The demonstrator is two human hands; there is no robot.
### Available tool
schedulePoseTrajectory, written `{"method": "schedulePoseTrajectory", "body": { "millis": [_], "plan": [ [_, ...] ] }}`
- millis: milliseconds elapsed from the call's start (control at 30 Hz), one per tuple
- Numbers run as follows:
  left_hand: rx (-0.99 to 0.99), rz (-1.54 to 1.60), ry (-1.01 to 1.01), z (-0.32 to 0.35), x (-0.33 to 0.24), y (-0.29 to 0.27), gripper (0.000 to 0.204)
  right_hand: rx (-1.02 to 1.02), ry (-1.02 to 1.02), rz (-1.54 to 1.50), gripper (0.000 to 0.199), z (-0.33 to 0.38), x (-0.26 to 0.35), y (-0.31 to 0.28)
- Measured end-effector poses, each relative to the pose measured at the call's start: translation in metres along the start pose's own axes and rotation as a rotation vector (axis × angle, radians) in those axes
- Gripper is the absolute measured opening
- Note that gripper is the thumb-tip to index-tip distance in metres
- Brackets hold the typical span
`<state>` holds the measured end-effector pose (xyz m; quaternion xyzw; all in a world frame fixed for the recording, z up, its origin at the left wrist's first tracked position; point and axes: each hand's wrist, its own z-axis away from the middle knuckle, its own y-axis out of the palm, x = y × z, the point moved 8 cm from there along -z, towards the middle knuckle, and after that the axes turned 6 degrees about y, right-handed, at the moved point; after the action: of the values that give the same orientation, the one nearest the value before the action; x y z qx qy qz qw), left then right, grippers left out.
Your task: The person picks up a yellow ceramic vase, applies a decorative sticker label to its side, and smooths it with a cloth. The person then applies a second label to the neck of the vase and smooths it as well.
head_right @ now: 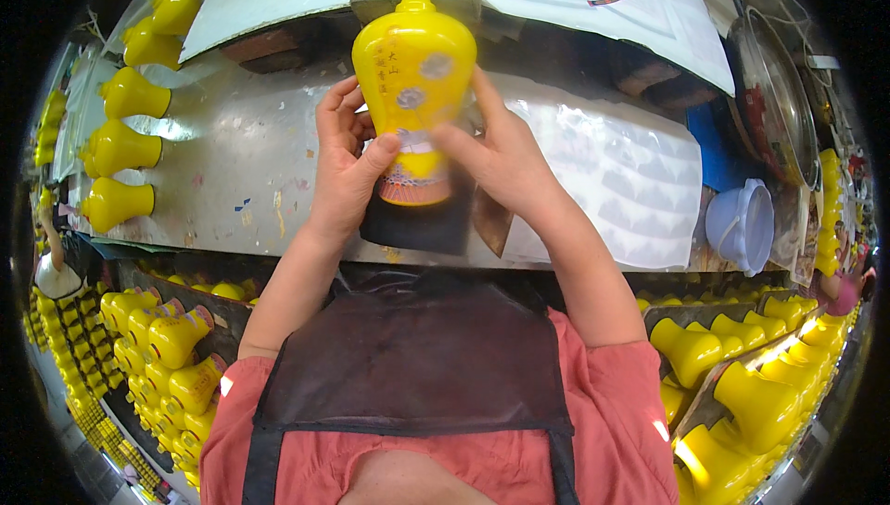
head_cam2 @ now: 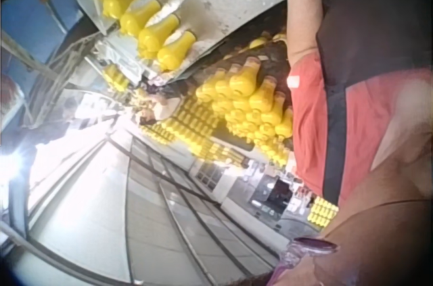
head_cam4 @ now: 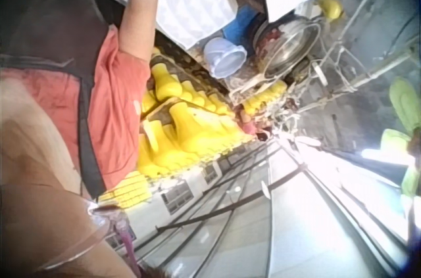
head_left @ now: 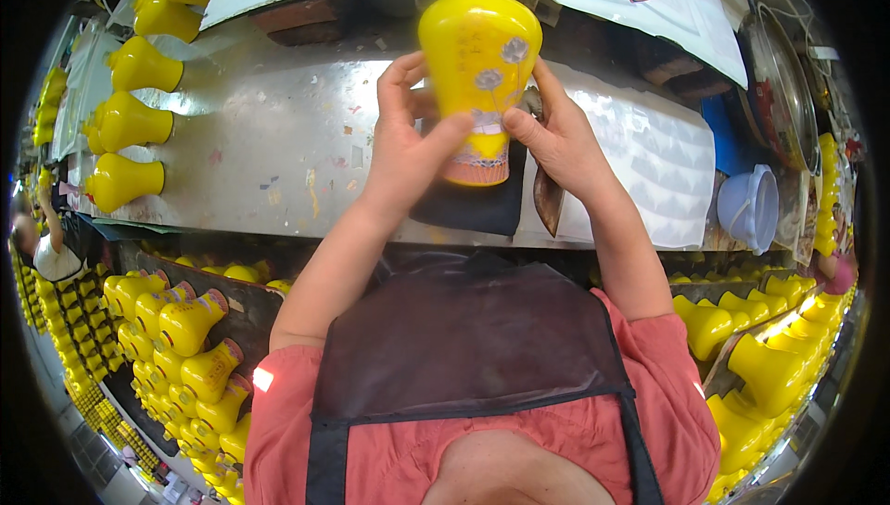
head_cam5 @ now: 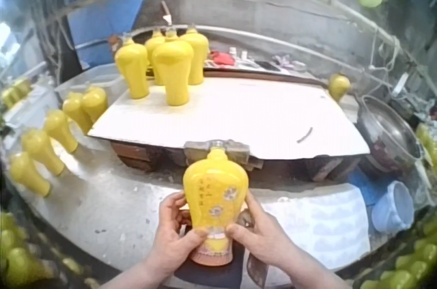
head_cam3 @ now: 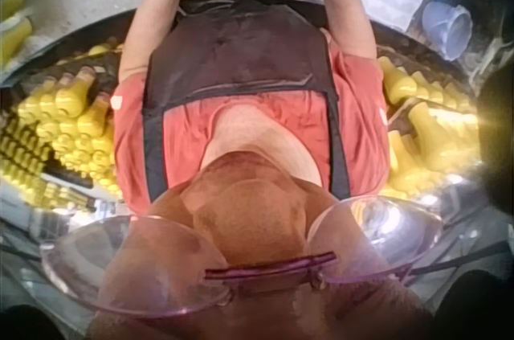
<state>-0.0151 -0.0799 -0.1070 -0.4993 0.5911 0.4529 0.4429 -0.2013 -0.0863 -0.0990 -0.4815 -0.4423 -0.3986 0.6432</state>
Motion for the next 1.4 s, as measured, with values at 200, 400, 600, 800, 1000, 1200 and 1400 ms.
{"method": "schedulePoseTrajectory", "body": {
  "millis": [200, 400, 600, 800, 1000, 1200, 1400],
  "plan": [
    [-0.007, 0.07, -0.039, 0.001, 0.001, 0.0, 0.081, 0.001, 0.015, 0.012, 0.083, 0.001, 0.002, -0.004],
    [-0.006, 0.062, -0.062, 0.001, 0.001, -0.001, 0.08, -0.004, 0.026, 0.026, 0.086, 0.002, 0.0, 0.0],
    [0.005, 0.07, -0.059, 0.0, 0.001, 0.001, 0.08, -0.104, 0.088, -0.043, 0.063, -0.001, -0.005, -0.02],
    [0.025, 0.05, -0.033, 0.0, -0.001, 0.002, 0.08, -0.235, 0.397, -0.884, 0.044, 0.002, -0.02, -0.064],
    [0.055, 0.137, -0.067, -0.001, 0.002, -0.001, 0.078, 0.011, -0.238, -0.024, 0.033, 0.019, 0.067, -0.025],
    [0.101, 0.063, -0.062, 0.0, 0.0, -0.001, 0.077, -0.575, -0.858, 0.704, 0.043, 0.026, 0.124, -0.026],
    [0.048, 0.159, -0.084, -0.014, -0.009, 0.0, 0.073, -0.074, -1.081, 0.605, 0.037, 0.072, 0.09, 0.025]
  ]
}}
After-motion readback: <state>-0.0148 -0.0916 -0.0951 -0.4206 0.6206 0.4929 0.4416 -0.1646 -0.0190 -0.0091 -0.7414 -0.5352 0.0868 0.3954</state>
